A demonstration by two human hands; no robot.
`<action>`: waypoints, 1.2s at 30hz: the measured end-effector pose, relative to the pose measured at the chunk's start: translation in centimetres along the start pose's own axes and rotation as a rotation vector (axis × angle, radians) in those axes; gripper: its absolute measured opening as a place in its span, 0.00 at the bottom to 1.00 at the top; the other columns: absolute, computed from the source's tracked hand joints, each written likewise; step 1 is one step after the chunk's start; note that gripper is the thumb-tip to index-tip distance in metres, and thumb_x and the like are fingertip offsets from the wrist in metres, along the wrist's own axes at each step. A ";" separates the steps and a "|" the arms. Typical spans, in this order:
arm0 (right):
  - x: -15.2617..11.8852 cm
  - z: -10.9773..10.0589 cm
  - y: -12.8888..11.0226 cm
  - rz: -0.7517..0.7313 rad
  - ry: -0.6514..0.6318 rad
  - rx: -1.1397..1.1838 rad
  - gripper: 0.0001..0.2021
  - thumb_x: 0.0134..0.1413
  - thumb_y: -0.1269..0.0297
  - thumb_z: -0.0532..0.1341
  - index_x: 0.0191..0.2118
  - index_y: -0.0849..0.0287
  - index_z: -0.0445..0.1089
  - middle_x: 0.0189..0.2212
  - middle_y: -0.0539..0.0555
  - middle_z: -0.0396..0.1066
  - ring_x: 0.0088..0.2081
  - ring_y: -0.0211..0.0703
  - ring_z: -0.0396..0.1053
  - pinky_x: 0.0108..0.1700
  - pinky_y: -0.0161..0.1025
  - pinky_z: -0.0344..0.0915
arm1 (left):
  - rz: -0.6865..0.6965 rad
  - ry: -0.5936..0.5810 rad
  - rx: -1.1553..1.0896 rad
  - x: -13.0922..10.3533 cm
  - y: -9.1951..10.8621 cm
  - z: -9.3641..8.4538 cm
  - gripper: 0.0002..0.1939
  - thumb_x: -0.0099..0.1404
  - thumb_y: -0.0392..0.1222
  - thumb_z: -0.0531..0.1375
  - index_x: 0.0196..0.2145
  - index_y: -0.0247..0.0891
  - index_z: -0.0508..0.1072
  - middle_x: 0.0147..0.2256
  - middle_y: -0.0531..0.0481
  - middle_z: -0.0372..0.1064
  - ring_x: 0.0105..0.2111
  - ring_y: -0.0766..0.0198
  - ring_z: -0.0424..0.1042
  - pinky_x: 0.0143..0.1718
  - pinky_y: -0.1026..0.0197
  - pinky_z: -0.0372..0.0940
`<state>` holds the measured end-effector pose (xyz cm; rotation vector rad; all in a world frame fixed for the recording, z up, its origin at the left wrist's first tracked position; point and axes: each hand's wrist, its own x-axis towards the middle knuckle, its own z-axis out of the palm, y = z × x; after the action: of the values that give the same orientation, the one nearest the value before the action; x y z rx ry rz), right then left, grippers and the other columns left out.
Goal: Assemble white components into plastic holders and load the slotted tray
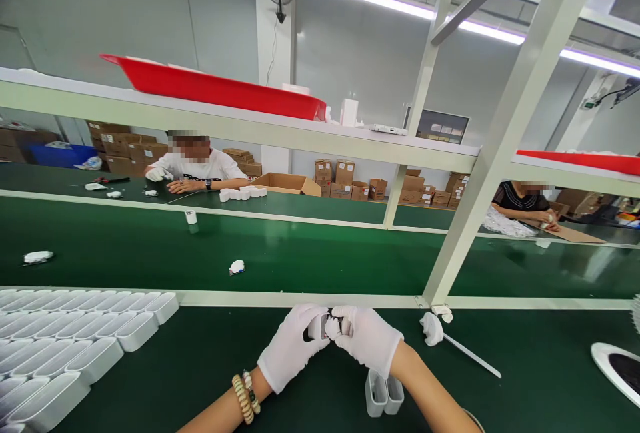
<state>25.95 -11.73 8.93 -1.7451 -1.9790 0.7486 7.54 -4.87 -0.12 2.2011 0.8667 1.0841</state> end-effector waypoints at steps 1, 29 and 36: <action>0.0 0.0 0.0 0.002 -0.003 0.004 0.18 0.50 0.72 0.62 0.48 0.56 0.74 0.25 0.45 0.67 0.27 0.36 0.60 0.32 0.34 0.60 | 0.009 -0.001 0.001 0.0 -0.1 0.0 0.18 0.58 0.34 0.69 0.47 0.41 0.78 0.47 0.42 0.75 0.49 0.48 0.74 0.54 0.43 0.71; -0.2 0.6 -0.2 0.001 -0.027 0.019 0.10 0.48 0.75 0.59 0.26 0.56 0.57 0.20 0.41 0.51 0.25 0.33 0.46 0.28 0.35 0.47 | -0.049 -0.068 0.006 -0.2 -0.1 0.3 0.19 0.57 0.34 0.69 0.48 0.37 0.77 0.49 0.39 0.73 0.50 0.46 0.74 0.57 0.40 0.69; 0.6 1.0 0.6 0.055 -0.039 0.105 0.15 0.44 0.76 0.67 0.39 0.57 0.70 0.22 0.41 0.60 0.27 0.34 0.58 0.34 0.35 0.58 | -0.071 -0.115 -0.056 -0.1 0.5 0.0 0.19 0.55 0.32 0.69 0.46 0.37 0.77 0.47 0.40 0.73 0.49 0.48 0.73 0.56 0.43 0.68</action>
<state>25.71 -11.25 7.79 -1.7420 -1.8876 0.8945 7.63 -5.31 0.21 2.1469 0.8480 0.9275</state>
